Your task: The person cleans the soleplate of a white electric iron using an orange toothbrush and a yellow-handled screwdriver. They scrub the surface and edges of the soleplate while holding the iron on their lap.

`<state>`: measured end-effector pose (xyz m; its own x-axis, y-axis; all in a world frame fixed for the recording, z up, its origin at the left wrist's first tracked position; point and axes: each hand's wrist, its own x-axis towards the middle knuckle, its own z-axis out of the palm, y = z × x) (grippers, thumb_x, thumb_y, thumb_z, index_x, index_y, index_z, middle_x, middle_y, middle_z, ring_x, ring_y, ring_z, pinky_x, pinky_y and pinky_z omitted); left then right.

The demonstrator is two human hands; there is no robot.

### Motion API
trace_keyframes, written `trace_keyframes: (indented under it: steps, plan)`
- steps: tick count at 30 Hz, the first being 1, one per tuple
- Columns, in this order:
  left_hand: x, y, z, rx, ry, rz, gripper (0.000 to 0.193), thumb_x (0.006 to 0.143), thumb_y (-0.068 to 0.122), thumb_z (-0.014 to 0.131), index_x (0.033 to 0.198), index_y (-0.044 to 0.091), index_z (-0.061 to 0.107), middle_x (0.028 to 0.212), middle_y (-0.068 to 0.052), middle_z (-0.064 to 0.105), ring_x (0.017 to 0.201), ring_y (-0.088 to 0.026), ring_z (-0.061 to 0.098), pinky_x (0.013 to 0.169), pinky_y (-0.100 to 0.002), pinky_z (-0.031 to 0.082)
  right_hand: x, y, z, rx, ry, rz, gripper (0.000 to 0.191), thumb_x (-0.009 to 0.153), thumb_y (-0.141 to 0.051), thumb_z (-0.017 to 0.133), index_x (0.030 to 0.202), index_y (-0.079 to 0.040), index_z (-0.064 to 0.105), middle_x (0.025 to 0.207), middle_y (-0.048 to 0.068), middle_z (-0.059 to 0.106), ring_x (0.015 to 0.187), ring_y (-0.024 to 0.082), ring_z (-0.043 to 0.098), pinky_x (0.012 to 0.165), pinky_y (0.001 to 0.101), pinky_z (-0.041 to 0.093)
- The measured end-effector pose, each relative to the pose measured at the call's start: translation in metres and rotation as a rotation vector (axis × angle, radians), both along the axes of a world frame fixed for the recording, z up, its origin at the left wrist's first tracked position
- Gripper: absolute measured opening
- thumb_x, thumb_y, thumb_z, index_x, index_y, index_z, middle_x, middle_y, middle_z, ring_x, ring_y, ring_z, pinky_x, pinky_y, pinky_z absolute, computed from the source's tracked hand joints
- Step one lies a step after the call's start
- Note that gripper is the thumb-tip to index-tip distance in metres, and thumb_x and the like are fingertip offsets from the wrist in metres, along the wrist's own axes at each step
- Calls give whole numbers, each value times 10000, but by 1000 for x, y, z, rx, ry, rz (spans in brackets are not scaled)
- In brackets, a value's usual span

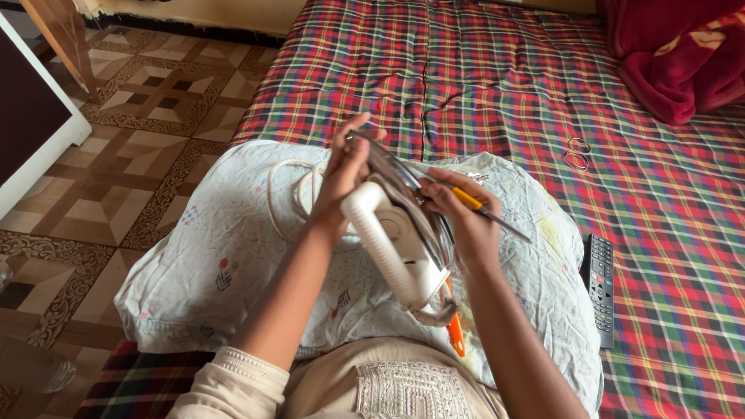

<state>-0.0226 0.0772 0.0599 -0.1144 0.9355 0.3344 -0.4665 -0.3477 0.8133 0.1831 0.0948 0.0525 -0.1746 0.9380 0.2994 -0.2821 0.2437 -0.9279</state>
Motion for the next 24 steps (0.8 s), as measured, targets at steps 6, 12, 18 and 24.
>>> trace_keyframes:
  steps: [6, 12, 18, 24]
  plan:
    - [18, -16, 17, 31, 162, -23, 776, 971, 243, 674, 1641, 173, 289, 1326, -69, 566, 1160, -133, 573, 1057, -330, 456, 12, 1, 15, -37, -9, -74, 261, 941, -112, 710, 1156, 32, 744, 1013, 158, 788, 904, 209, 767, 816, 319, 635]
    - [24, -24, 19, 17, 198, -46, 714, 969, 179, 675, 1597, 161, 337, 1050, -8, 607, 963, -119, 586, 894, -301, 505, 11, -1, 26, 20, -30, -82, 234, 942, -117, 716, 1122, 29, 748, 997, 151, 786, 886, 202, 767, 789, 311, 624]
    - [25, -27, 27, 50, 133, -69, 706, 993, 146, 687, 1622, 130, 367, 1051, -28, 583, 950, -133, 555, 899, -303, 482, 21, -3, 14, -18, 64, -40, 202, 950, -91, 688, 1100, 34, 738, 1004, 151, 777, 915, 203, 752, 831, 311, 611]
    - [21, -18, 49, 184, 372, -92, 674, 1017, 191, 682, 1616, 90, 390, 1234, -50, 634, 1097, -127, 616, 1002, -291, 506, 23, 16, 9, -39, 250, 44, 203, 988, -90, 649, 1136, 32, 714, 1050, 168, 769, 987, 226, 739, 894, 346, 591]
